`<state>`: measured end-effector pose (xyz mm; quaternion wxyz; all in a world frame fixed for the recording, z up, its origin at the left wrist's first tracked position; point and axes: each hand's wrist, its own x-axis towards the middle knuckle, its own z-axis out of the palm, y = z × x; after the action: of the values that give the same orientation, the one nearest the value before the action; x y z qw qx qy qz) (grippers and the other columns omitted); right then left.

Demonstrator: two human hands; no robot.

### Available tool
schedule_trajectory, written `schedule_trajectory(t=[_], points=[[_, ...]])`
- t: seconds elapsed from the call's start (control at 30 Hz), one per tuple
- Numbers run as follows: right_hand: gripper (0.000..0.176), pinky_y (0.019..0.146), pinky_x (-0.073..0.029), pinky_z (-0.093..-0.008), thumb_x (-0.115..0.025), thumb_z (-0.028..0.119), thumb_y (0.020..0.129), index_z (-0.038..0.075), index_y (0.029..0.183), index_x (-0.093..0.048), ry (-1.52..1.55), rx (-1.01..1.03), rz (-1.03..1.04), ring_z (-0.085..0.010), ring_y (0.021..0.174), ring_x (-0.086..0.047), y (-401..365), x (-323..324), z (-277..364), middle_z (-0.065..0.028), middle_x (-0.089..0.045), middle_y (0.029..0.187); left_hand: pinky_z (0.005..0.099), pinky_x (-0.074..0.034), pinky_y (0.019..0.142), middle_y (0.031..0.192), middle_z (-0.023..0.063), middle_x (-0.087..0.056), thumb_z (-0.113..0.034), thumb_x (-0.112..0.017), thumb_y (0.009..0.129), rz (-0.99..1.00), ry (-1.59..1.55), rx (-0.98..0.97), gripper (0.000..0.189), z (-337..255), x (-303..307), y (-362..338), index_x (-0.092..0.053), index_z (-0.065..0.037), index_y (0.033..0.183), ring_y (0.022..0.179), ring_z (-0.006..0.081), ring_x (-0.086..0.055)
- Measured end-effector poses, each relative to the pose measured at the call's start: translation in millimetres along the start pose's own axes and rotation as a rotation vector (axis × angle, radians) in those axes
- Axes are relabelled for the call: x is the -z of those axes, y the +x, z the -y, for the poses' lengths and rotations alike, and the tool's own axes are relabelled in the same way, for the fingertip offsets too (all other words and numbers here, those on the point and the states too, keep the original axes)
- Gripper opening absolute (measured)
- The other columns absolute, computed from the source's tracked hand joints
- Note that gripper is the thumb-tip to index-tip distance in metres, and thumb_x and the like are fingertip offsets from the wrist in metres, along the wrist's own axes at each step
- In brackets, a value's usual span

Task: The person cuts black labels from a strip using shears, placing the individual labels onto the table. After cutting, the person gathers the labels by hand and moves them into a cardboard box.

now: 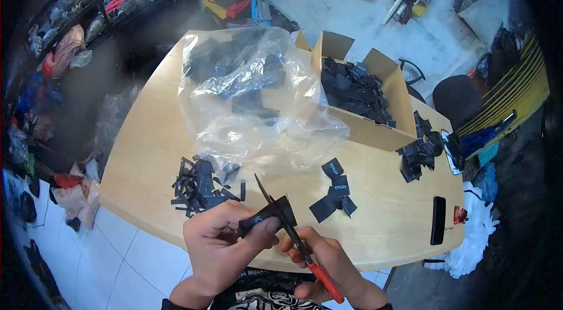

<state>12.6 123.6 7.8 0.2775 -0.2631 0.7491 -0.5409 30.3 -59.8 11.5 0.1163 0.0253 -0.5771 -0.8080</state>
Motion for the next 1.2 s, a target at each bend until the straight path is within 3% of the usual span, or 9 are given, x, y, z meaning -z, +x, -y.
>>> schedule_trajectory(t=[0.23,0.7,0.97,1.2], points=[[0.07,0.059,-0.042,-0.0272,-0.073,0.051,0.065,0.005,0.109,-0.043,-0.001,0.021,-0.003,-0.0143,0.065,-0.049,3.5,-0.6,2.1,-0.0051,-0.046,0.074,0.0201,-0.036,0.051,0.071,0.0079,-0.062,0.005,-0.069,0.072,-0.037,0.117,-0.022,0.01,-0.7,1.2,-2.0,-0.061,0.002,0.078,0.061,0.0078,-0.055],[0.072,0.067,-0.046,-0.0296,-0.072,0.051,0.066,0.005,0.112,-0.041,0.022,0.019,0.031,-0.0178,0.076,-0.054,6.0,2.1,0.2,-0.0092,-0.053,0.092,0.0193,-0.035,0.05,0.066,0.0061,-0.062,0.002,-0.069,0.074,-0.076,0.068,0.017,0.008,-0.2,-3.2,0.2,-0.06,0.001,0.075,0.058,0.0048,-0.051],[0.064,0.06,-0.043,-0.0282,-0.072,0.048,0.068,0.004,0.106,-0.045,-0.014,-0.035,0.026,-0.0157,0.067,-0.051,5.6,3.6,1.8,-0.0062,-0.047,0.074,0.0193,-0.035,0.05,0.066,0.0055,-0.062,0.002,-0.068,0.074,-0.064,0.096,-0.005,0.008,0.4,-1.6,0.2,-0.06,0.001,0.074,0.058,0.0045,-0.05],[0.06,0.058,-0.041,-0.0271,-0.072,0.045,0.07,0.004,0.105,-0.045,-0.017,0.05,-0.016,-0.015,0.064,-0.049,6.2,1.9,0.0,-0.0064,-0.046,0.074,0.0192,-0.037,0.051,0.067,0.0072,-0.062,0.003,-0.068,0.075,-0.078,0.08,0.017,0.008,-0.7,-4.3,0.3,-0.06,0.001,0.075,0.059,0.0058,-0.054]])
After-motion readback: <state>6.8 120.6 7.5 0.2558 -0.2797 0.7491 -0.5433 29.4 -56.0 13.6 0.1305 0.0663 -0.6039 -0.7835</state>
